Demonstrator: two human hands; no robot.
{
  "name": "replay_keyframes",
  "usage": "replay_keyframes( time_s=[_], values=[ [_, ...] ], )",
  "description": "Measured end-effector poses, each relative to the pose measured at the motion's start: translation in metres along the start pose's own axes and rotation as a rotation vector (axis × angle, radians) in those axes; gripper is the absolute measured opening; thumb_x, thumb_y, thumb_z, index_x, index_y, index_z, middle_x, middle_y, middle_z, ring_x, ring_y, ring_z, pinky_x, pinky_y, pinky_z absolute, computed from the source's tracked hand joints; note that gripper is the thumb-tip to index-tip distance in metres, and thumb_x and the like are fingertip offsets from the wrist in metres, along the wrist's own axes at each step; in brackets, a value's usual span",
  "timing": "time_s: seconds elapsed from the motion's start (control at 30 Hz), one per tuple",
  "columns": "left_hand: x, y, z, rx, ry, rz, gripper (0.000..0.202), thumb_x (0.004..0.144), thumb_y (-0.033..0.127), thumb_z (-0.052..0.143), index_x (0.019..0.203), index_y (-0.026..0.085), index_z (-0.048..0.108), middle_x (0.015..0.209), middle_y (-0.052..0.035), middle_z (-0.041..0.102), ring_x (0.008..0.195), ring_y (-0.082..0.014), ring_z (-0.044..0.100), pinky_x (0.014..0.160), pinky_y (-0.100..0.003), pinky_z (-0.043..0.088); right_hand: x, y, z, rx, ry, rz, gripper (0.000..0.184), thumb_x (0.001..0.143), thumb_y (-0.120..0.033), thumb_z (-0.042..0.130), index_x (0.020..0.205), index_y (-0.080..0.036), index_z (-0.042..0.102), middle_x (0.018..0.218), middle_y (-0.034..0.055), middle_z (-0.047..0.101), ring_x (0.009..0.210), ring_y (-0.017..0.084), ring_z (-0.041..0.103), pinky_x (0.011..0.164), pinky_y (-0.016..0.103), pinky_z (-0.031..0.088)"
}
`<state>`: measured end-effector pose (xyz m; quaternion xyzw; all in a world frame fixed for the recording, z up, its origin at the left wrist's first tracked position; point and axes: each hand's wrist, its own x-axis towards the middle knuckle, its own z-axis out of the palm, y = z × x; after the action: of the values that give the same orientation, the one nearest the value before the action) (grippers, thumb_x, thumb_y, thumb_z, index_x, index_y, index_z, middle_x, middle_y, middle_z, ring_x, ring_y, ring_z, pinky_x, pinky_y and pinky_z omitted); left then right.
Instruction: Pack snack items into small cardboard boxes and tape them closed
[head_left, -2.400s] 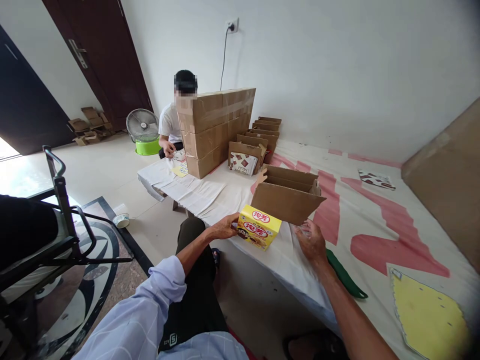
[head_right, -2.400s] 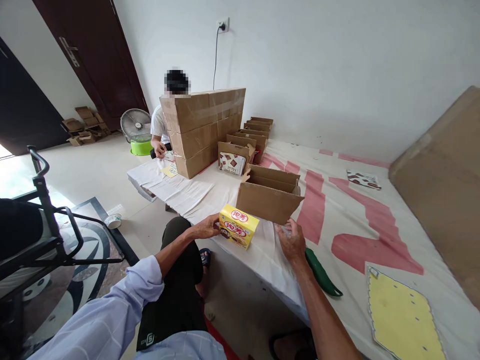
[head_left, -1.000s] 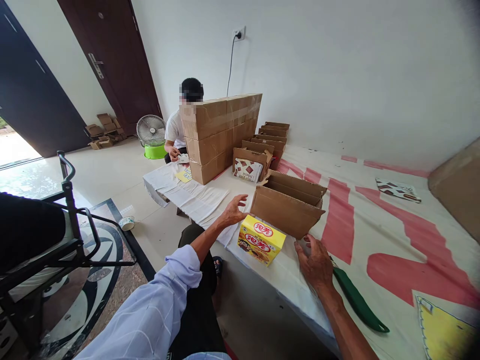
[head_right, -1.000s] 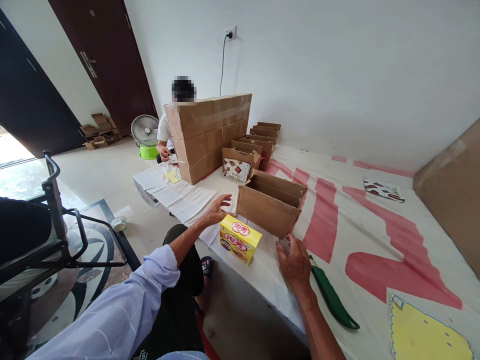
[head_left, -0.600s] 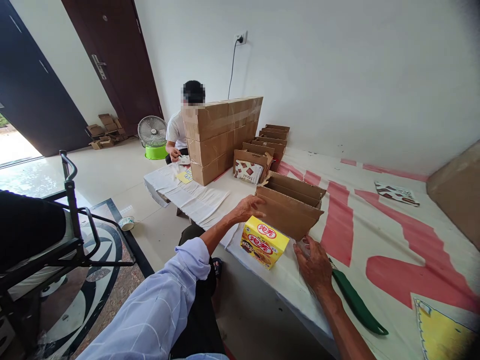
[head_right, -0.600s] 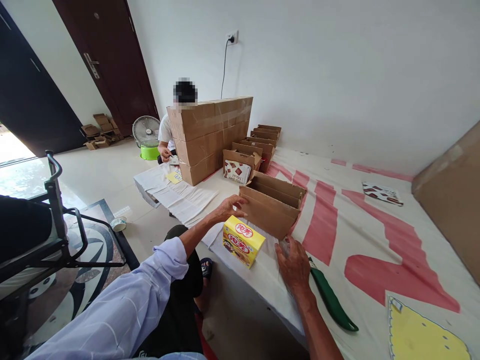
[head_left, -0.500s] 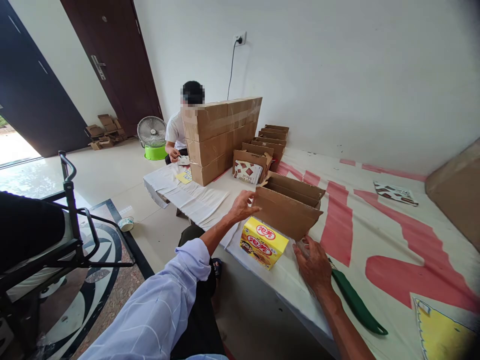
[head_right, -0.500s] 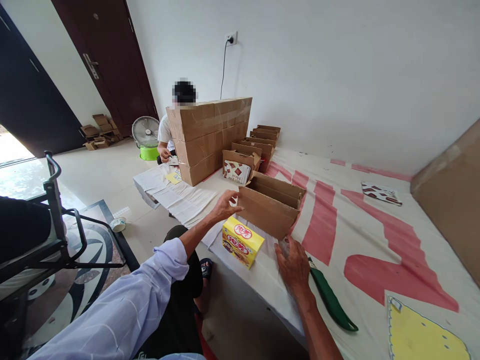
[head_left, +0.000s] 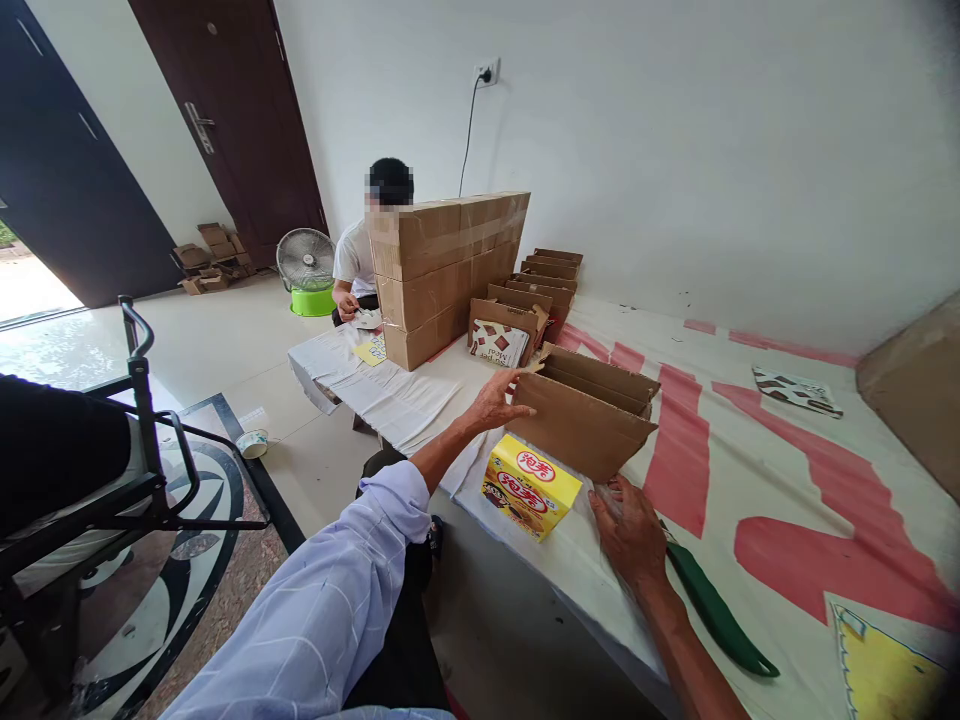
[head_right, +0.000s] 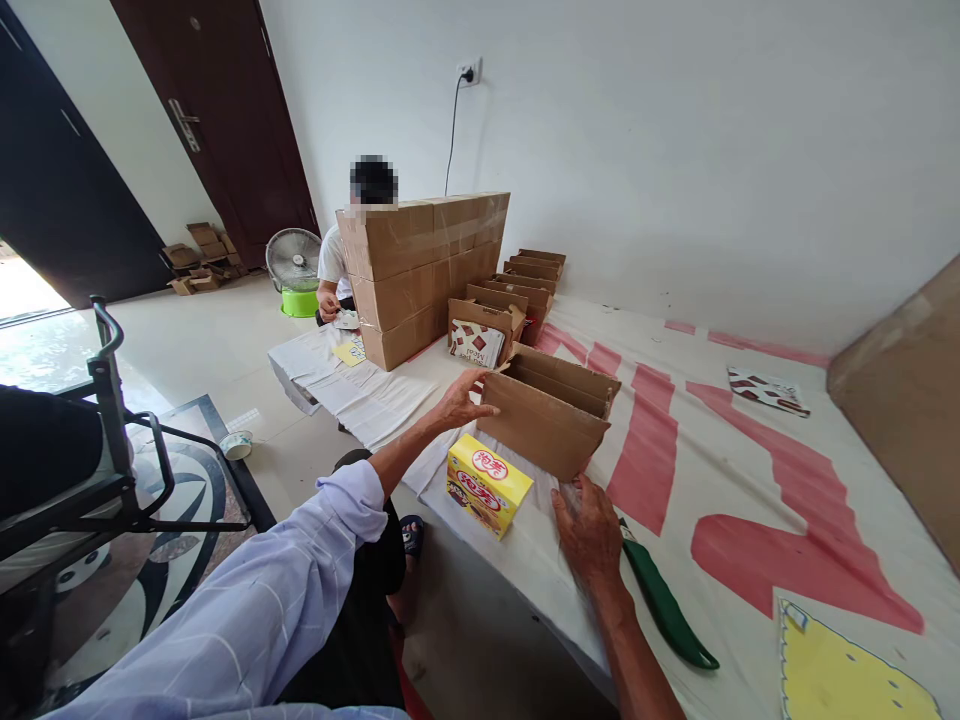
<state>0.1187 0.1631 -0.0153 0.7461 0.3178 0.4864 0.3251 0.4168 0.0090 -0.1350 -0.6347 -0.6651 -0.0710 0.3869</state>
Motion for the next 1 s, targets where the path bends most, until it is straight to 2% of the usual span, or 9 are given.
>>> replay_keyframes(
  time_s=[0.13, 0.27, 0.37, 0.53, 0.6, 0.7, 0.83, 0.93, 1.0],
  values=[
    [-0.005, 0.007, -0.005, 0.107, -0.033, 0.009, 0.041, 0.075, 0.018, 0.092, 0.112, 0.018, 0.074, 0.118, -0.0085, 0.065, 0.108, -0.0231, 0.064, 0.097, -0.038, 0.060, 0.000, -0.001, 0.000, 0.024, 0.007, 0.017, 0.050, 0.101, -0.058, 0.052, 0.134, -0.021, 0.060, 0.114, 0.0154, 0.073, 0.104, 0.035, 0.068, 0.096, 0.053, 0.058],
    [-0.006, 0.011, -0.008, 0.123, -0.042, -0.027, 0.034, 0.077, 0.019, 0.092, 0.107, 0.018, 0.076, 0.115, -0.0068, 0.063, 0.100, -0.0194, 0.065, 0.094, -0.035, 0.061, -0.001, -0.001, -0.001, 0.047, 0.019, 0.005, 0.051, 0.101, -0.059, 0.052, 0.135, -0.022, 0.059, 0.114, 0.0156, 0.073, 0.103, 0.035, 0.069, 0.095, 0.052, 0.057],
    [-0.007, 0.015, -0.008, 0.114, -0.053, -0.004, 0.035, 0.079, 0.018, 0.089, 0.112, 0.019, 0.076, 0.118, -0.0076, 0.062, 0.107, -0.0210, 0.064, 0.096, -0.036, 0.061, 0.000, -0.002, -0.001, 0.044, 0.016, 0.018, 0.054, 0.100, -0.061, 0.051, 0.135, -0.020, 0.059, 0.115, 0.0162, 0.074, 0.103, 0.035, 0.069, 0.093, 0.053, 0.058],
    [-0.014, 0.022, -0.005, 0.101, 0.002, 0.028, 0.045, 0.081, 0.014, 0.082, 0.125, 0.021, 0.071, 0.148, -0.0143, 0.054, 0.128, -0.0283, 0.060, 0.106, -0.044, 0.060, 0.000, -0.002, -0.001, 0.036, -0.001, 0.031, 0.056, 0.101, -0.062, 0.049, 0.136, -0.020, 0.059, 0.116, 0.0166, 0.074, 0.106, 0.036, 0.070, 0.095, 0.054, 0.058],
    [-0.014, 0.021, -0.005, 0.108, -0.010, 0.024, 0.042, 0.081, 0.013, 0.080, 0.122, 0.021, 0.072, 0.155, -0.0144, 0.051, 0.136, -0.0311, 0.057, 0.112, -0.048, 0.057, -0.001, -0.002, -0.002, 0.031, -0.010, 0.042, 0.057, 0.101, -0.063, 0.049, 0.136, -0.019, 0.059, 0.117, 0.0173, 0.074, 0.108, 0.037, 0.069, 0.097, 0.055, 0.058],
    [-0.011, 0.017, -0.006, 0.136, -0.068, 0.028, 0.038, 0.079, 0.008, 0.081, 0.114, 0.022, 0.077, 0.153, -0.0130, 0.054, 0.145, -0.0327, 0.055, 0.124, -0.052, 0.048, -0.001, -0.002, -0.002, 0.040, -0.022, 0.055, 0.059, 0.101, -0.065, 0.048, 0.136, -0.019, 0.060, 0.118, 0.0179, 0.074, 0.110, 0.038, 0.069, 0.099, 0.057, 0.058],
    [-0.008, 0.013, -0.009, 0.187, -0.112, 0.043, 0.039, 0.080, 0.005, 0.077, 0.114, 0.024, 0.083, 0.152, -0.0119, 0.059, 0.146, -0.0323, 0.058, 0.128, -0.051, 0.044, -0.001, -0.002, -0.004, 0.054, -0.019, 0.043, 0.063, 0.101, -0.067, 0.047, 0.136, -0.017, 0.060, 0.118, 0.0190, 0.074, 0.109, 0.038, 0.069, 0.101, 0.057, 0.057],
    [-0.010, 0.014, -0.011, 0.250, -0.129, 0.066, 0.045, 0.082, 0.003, 0.072, 0.119, 0.025, 0.084, 0.161, -0.0119, 0.053, 0.146, -0.0326, 0.059, 0.126, -0.050, 0.047, -0.001, -0.002, -0.004, 0.060, -0.019, 0.044, 0.062, 0.101, -0.067, 0.048, 0.136, -0.018, 0.061, 0.117, 0.0185, 0.074, 0.110, 0.037, 0.069, 0.100, 0.055, 0.057],
    [-0.013, 0.016, -0.012, 0.297, -0.139, 0.085, 0.053, 0.083, 0.004, 0.069, 0.129, 0.026, 0.081, 0.166, -0.0131, 0.049, 0.146, -0.0330, 0.059, 0.125, -0.050, 0.048, -0.002, -0.002, -0.003, 0.056, -0.019, 0.052, 0.061, 0.101, -0.066, 0.048, 0.137, -0.018, 0.060, 0.117, 0.0180, 0.074, 0.109, 0.037, 0.069, 0.099, 0.055, 0.057]
  ],
)
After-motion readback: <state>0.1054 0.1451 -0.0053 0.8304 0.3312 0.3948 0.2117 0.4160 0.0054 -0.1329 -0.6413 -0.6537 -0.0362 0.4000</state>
